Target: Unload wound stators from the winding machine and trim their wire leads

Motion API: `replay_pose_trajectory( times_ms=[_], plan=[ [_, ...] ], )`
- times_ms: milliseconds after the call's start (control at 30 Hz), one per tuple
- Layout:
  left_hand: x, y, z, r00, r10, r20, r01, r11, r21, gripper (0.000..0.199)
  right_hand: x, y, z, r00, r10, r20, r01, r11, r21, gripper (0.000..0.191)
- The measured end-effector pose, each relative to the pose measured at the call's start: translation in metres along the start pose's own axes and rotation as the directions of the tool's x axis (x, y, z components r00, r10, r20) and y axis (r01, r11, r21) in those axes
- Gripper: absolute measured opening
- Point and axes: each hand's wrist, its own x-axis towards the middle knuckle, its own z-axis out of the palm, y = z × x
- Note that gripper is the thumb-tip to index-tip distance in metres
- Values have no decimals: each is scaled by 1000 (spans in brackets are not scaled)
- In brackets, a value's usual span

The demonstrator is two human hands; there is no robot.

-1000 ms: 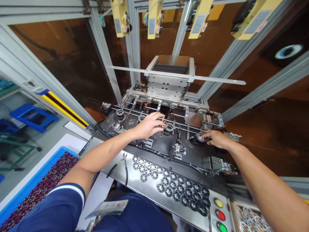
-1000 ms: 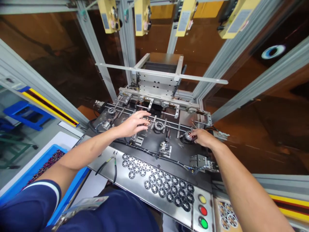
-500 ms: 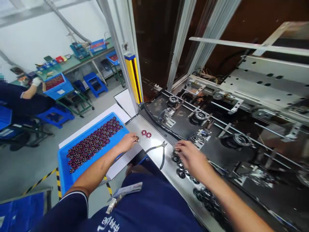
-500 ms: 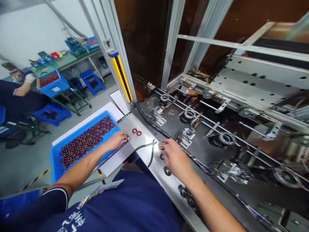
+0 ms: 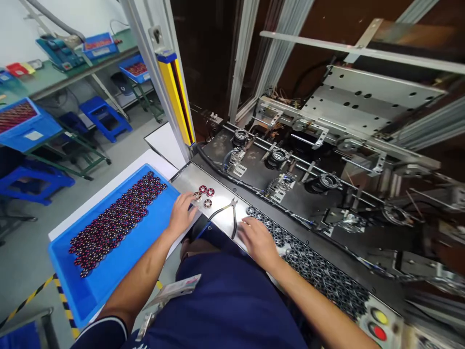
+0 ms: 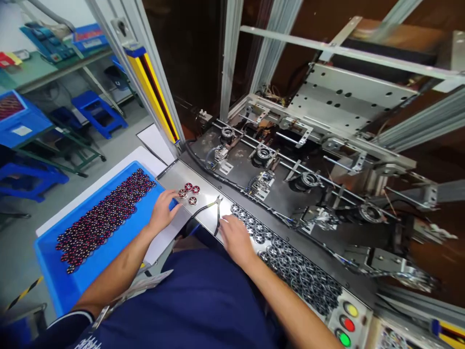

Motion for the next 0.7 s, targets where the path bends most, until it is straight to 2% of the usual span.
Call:
replay_pose_trajectory(
  times_ms=[100, 200, 333, 500, 600, 700],
  plan=[
    [-22, 21, -3, 999, 15, -53, -18, 999, -51, 19, -61, 27, -33, 990, 92, -104, -97, 995, -39, 24],
    [-30, 45, -4, 998, 53, -47, -57, 994, -97, 19, -93, 40, -41, 981, 142, -134, -152, 986, -68, 24],
    [-22, 69, -7, 994, 104, -26, -106, 982, -154, 21, -106, 46, -33, 954, 240, -177, -262, 958, -115, 23],
    [-17, 80, -12, 995, 100, -11, -100, 972, -213, 20, -127, 53, -41, 905, 347, -248, -391, 907, -158, 23],
    [-22, 83, -10, 997, 73, 17, -66, 964, -256, 18, -137, 46, -44, 917, 342, -205, -375, 914, -152, 23],
    [-25, 88, -6, 998, 36, 56, -16, 948, -318, 17, -138, 33, -38, 938, 318, -135, -336, 930, -146, 24]
  ],
)
